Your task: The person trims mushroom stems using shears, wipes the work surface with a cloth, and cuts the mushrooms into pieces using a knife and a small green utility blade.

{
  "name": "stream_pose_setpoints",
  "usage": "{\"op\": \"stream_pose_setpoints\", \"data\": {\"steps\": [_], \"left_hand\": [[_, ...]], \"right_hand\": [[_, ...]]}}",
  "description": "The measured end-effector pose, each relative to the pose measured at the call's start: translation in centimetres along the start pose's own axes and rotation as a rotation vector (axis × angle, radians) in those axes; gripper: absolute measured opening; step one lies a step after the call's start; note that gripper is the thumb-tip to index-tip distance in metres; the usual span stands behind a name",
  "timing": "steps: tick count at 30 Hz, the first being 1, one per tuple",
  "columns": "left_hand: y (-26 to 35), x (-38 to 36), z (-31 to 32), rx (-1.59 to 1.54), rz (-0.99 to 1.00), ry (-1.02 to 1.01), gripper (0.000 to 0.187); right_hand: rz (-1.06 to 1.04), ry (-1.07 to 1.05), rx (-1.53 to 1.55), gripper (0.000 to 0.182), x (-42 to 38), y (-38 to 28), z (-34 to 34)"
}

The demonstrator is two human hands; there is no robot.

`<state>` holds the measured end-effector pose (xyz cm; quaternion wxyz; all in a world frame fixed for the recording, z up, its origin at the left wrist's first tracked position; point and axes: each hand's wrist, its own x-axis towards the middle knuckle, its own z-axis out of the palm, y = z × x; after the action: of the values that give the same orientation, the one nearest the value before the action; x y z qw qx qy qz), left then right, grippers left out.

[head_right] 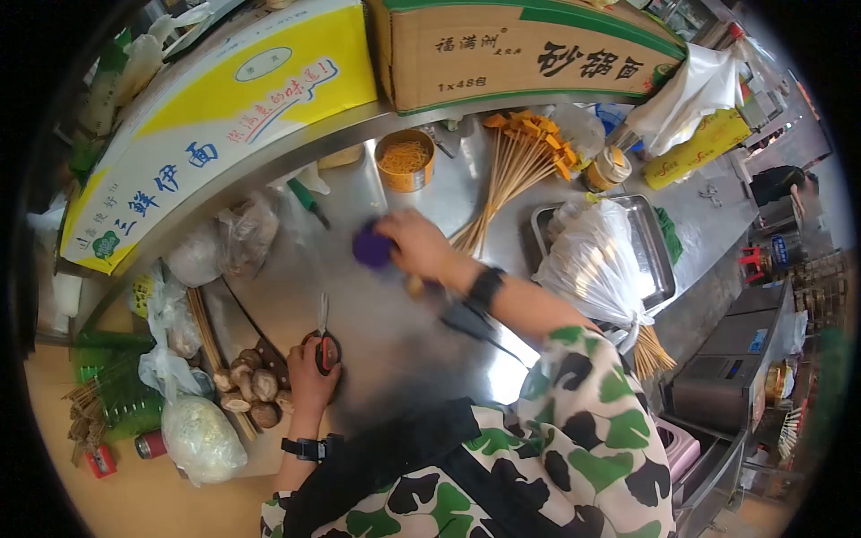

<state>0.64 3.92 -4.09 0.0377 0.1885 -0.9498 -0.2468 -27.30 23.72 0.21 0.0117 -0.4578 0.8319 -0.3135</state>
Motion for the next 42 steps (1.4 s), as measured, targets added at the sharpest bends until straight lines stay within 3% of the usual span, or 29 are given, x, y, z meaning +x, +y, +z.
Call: {"op": "stream_pose_setpoints", "data": {"steps": [4, 6, 11, 14, 17, 20, 23, 25, 27, 29, 31, 32, 34, 35, 37, 38, 42], "left_hand": [[0.4, 0.3, -0.4, -0.035, -0.06, 0.002, 0.06], [0.2, 0.8, -0.5, -0.059, -0.088, 0.008, 0.059], [-1.2, 0.6, 0.5, -0.039, -0.043, 0.031, 0.059], [-2.1, 0.4, 1.2, -0.037, 0.03, 0.076, 0.058], [-2.0, 0.6, 1.1, 0.004, 0.037, 0.046, 0.058], [-2.1, 0.6, 1.2, 0.013, 0.039, 0.058, 0.056], [-2.2, 0.7, 1.3, 0.002, 0.045, 0.054, 0.054], [-1.5, 1.1, 0.5, -0.295, -0.126, -0.079, 0.052], [-1.3, 1.3, -1.2, -0.594, -0.298, -0.192, 0.05], [-1.0, 1.0, -2.6, -1.003, -0.359, -0.166, 0.044], [-0.8, 0.4, -4.0, -1.326, -0.344, -0.157, 0.041], [-0.7, -0.1, -4.7, -1.45, -0.302, -0.156, 0.04], [-1.2, -1.3, -5.4, -1.643, -0.229, -0.126, 0.041], [-1.5, -2.3, -5.7, -1.667, -0.206, -0.117, 0.042], [-1.9, -4.6, -6.2, -1.712, -0.162, -0.095, 0.044], [-2.0, -5.9, -6.4, -1.706, -0.191, -0.071, 0.045], [-2.5, -11.9, -6.8, -1.667, -0.313, 0.027, 0.048]], "right_hand": [[0.256, 0.178, -0.306, 0.038, 5.9, 2.9, 9.4], [0.126, 0.106, -0.254, 0.039, 4.7, 2.4, 10.8], [-0.132, -0.126, -0.141, 0.039, -6.2, -2.7, 8.1], [-0.245, -0.155, -0.023, 0.038, -14.6, -5.0, 5.8], [-0.224, -0.174, 0.017, 0.038, -23.1, -6.9, 3.8], [0.003, -0.103, -0.113, 0.042, -31.6, -8.0, 0.8], [0.384, 0.008, -0.324, 0.037, -41.0, -8.6, -1.8], [0.941, 0.151, -0.15, 0.04, -48.7, -6.2, -1.3], [1.084, 0.322, 0.007, 0.044, -51.8, -5.5, -2.3], [1.101, 0.471, 0.596, 0.045, -47.2, -7.0, -4.3], [0.976, 0.389, 0.758, 0.044, -40.0, -8.9, -6.3], [0.769, 0.345, 0.657, 0.043, -38.4, -6.8, -5.0], [0.375, 0.15, 0.174, 0.048, -32.0, -6.4, -4.5], [0.295, 0.138, 0.014, 0.048, -29.6, -5.9, -2.6], [0.222, -0.116, -0.043, 0.055, -24.7, -3.9, 2.0], [0.087, -0.099, -0.265, 0.058, -22.2, -3.4, 4.1], [0.047, -0.159, -0.202, 0.064, -8.3, -2.7, 9.9]]}}
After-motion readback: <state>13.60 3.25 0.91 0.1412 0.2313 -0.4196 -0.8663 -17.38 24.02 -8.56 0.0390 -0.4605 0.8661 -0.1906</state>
